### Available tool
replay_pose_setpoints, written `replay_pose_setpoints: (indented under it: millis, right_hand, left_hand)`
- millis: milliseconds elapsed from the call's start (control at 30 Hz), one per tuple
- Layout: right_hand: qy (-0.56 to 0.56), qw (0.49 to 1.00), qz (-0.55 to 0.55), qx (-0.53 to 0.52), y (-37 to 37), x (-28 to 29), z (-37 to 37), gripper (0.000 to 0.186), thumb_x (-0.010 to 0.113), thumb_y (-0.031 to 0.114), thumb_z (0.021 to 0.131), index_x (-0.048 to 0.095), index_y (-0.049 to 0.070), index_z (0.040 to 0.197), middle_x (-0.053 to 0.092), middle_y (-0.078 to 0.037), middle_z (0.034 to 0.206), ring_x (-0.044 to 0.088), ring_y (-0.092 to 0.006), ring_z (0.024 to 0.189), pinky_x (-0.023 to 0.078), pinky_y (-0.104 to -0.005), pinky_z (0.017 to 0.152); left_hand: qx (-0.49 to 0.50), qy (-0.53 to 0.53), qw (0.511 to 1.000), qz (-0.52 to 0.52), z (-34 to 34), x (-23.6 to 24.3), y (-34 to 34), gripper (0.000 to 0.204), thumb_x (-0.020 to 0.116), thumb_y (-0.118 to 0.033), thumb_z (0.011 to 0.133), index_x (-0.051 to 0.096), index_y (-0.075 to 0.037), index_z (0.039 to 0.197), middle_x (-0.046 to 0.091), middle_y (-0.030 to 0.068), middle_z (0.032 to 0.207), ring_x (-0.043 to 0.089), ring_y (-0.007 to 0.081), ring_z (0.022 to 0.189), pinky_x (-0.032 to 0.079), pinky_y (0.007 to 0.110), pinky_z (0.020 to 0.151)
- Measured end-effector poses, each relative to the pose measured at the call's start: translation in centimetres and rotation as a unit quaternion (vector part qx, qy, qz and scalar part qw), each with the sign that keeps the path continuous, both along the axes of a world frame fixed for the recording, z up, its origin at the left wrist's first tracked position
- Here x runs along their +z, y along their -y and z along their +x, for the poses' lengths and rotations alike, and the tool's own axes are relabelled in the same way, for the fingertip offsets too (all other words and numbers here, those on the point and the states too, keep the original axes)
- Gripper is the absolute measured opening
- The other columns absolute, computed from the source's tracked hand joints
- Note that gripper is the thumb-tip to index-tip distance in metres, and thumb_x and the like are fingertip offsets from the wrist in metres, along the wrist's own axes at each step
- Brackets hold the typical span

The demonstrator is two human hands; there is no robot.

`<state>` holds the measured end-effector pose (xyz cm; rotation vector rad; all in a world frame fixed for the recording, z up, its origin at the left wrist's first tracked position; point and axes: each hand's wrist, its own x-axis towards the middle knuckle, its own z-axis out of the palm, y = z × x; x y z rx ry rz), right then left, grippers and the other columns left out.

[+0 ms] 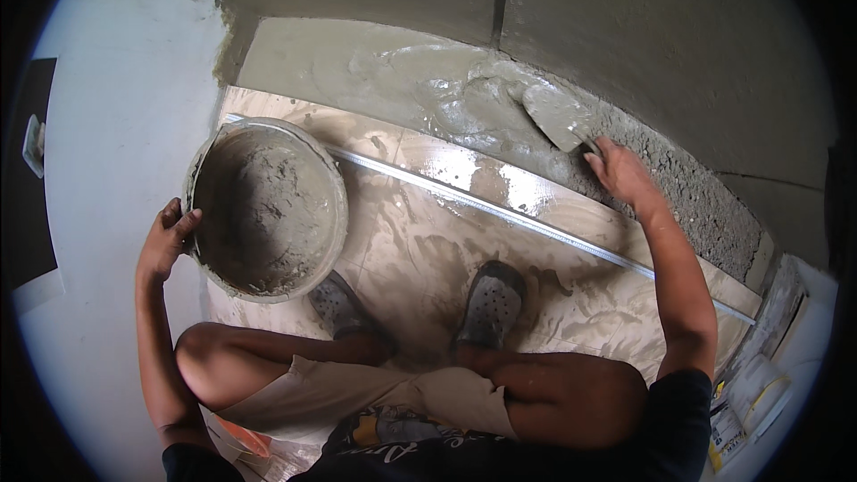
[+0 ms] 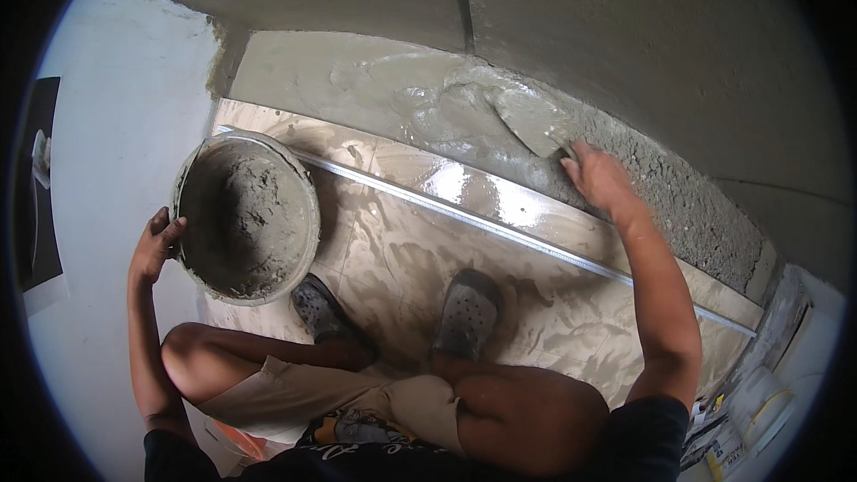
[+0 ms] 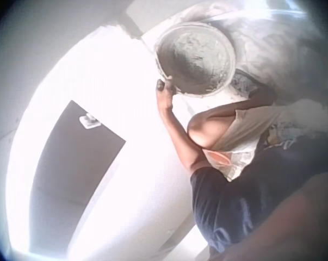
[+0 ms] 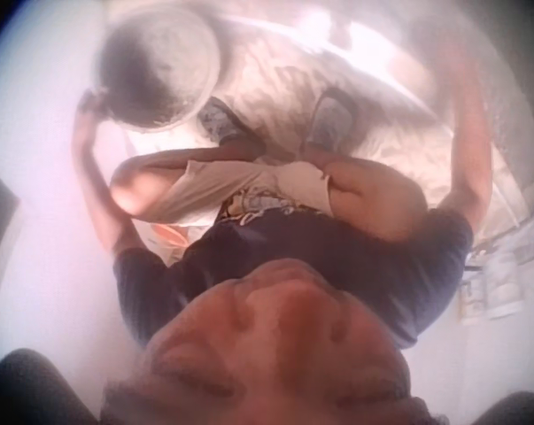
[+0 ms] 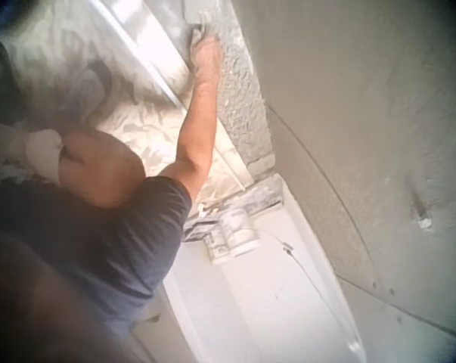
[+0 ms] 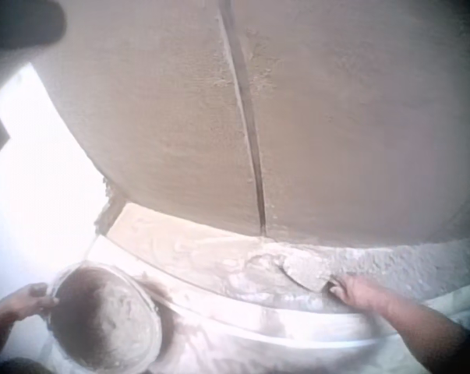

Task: The person scoops cement from a bucket with a trowel and spreads it along a wall base, smoothing the surface repeatedly. The person works along a linear section of the wall, adding and leveling material as they progress.

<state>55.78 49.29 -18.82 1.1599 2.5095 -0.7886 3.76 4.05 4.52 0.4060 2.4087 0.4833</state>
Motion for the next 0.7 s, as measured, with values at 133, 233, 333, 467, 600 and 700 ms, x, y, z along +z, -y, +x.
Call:
replay_pose_setpoints:
  millis: [133,233,333,467,600,700]
  right_hand:
    - [-0.036,0.999,-0.008,0.033,1.3,-2.5,-6.8,0.037,0.049,0.034,0.11,0.055,0.0,0.125,0.072,-0.031,0.107,0.067,-0.0526,0.103,0.052,-0.0591,0.093]
    - [0.021,0.999,-0.048,-0.002,1.8,-1.9,-11.7,0.039,0.048,0.033,0.11,0.057,-0.001,0.125,0.071,-0.03,0.118,0.067,-0.0478,0.113,0.052,-0.0559,0.099]
    - [0.001,1.0,-0.022,0.004,1.0,-2.7,-13.6,0.039,0.047,0.031,0.11,0.058,-0.003,0.125,0.071,-0.031,0.119,0.067,-0.0468,0.115,0.052,-0.0548,0.102]
    - [-0.002,1.0,-0.029,-0.004,0.5,-3.2,-15.5,0.038,0.048,0.026,0.108,0.063,-0.004,0.125,0.07,-0.03,0.122,0.067,-0.0448,0.119,0.052,-0.0526,0.104]
    - [0.027,0.999,-0.031,-0.024,0.1,-3.5,-16.1,0.035,0.048,0.018,0.105,0.068,-0.002,0.125,0.069,-0.027,0.129,0.066,-0.0423,0.124,0.052,-0.0496,0.107]
    - [0.055,0.998,-0.034,-0.029,-0.5,-2.8,-15.6,0.035,0.048,0.015,0.103,0.069,-0.001,0.127,0.068,-0.025,0.134,0.065,-0.0407,0.127,0.052,-0.048,0.108]
  left_hand:
    - [-0.001,0.044,0.999,0.016,0.1,0.3,-0.8,0.04,0.069,-0.03,0.103,0.061,0.001,0.126,0.069,0.0065,0.116,0.06,0.0166,0.106,0.049,0.035,0.099]
    - [0.002,0.03,0.999,-0.015,0.7,0.7,-1.3,0.039,0.069,-0.029,0.103,0.061,0.001,0.126,0.068,0.0073,0.116,0.061,0.017,0.105,0.05,0.034,0.096]
    - [0.008,0.037,0.999,-0.029,0.6,0.9,-1.1,0.04,0.069,-0.03,0.103,0.061,0.001,0.126,0.068,0.008,0.116,0.061,0.0174,0.105,0.051,0.035,0.095]
    - [0.004,0.026,0.999,-0.026,0.8,0.8,-1.1,0.041,0.069,-0.032,0.102,0.061,0.001,0.125,0.068,0.0076,0.115,0.06,0.0171,0.105,0.05,0.035,0.095]
    - [0.0,0.013,1.0,-0.003,0.8,0.3,-0.7,0.043,0.069,-0.033,0.103,0.06,0.001,0.127,0.068,0.008,0.118,0.06,0.0175,0.107,0.05,0.035,0.096]
    - [-0.002,0.037,0.999,-0.017,0.6,0.6,-0.9,0.046,0.069,-0.034,0.103,0.06,0.002,0.13,0.069,0.0091,0.122,0.061,0.0183,0.11,0.05,0.036,0.099]
